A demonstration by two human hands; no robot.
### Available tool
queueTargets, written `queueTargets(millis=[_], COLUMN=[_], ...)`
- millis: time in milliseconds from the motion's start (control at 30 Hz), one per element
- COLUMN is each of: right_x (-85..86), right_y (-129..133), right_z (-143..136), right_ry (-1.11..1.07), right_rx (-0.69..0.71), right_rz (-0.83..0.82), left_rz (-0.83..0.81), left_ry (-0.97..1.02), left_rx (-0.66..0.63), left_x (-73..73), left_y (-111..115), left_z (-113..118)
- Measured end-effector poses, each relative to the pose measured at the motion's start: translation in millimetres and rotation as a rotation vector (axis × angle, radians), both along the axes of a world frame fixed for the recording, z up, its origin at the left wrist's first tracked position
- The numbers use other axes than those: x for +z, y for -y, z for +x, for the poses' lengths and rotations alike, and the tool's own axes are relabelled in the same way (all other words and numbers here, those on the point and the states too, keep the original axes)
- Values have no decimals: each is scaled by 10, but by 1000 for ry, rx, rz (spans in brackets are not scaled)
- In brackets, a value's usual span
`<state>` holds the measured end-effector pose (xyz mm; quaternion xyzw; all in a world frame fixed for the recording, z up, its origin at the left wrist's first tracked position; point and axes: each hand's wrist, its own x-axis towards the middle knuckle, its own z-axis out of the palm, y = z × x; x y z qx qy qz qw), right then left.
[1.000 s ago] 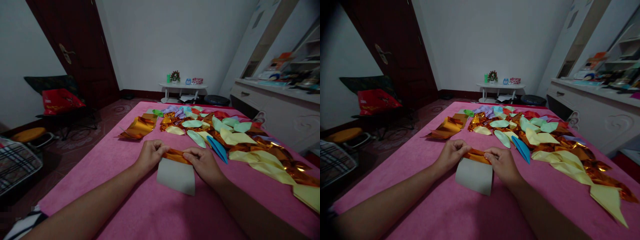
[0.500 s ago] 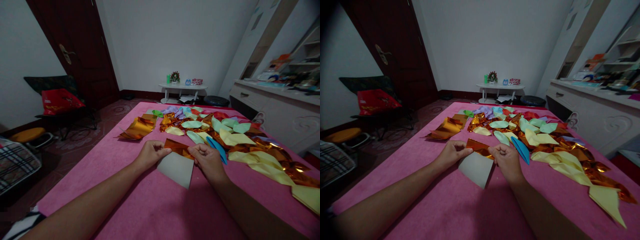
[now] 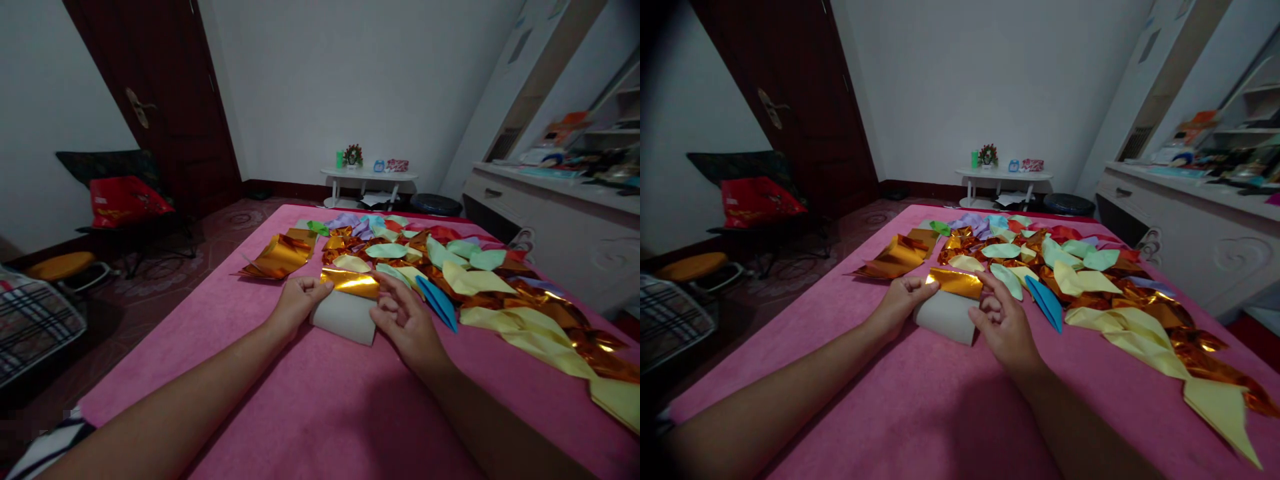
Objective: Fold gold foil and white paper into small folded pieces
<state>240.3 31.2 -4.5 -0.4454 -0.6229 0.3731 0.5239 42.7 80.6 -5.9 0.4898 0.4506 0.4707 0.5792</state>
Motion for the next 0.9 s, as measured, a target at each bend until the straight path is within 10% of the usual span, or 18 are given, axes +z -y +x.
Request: queueTargets(millis=[333,667,900], right_x=[-16,-56,8], right_y=[-52,-100,-91], right_z=[11,108,72], right_ry=[381,-120,-226], right_rx=[-118,-215,-133], right_rz=[414,-72,-210], left_rz=[-65,84,182], left_ry=[108,114,31], left_rx=[-52,-3,-245], left_x=[-11,18,67], left_y=[-4,9,90], left_z=[-10,6,16])
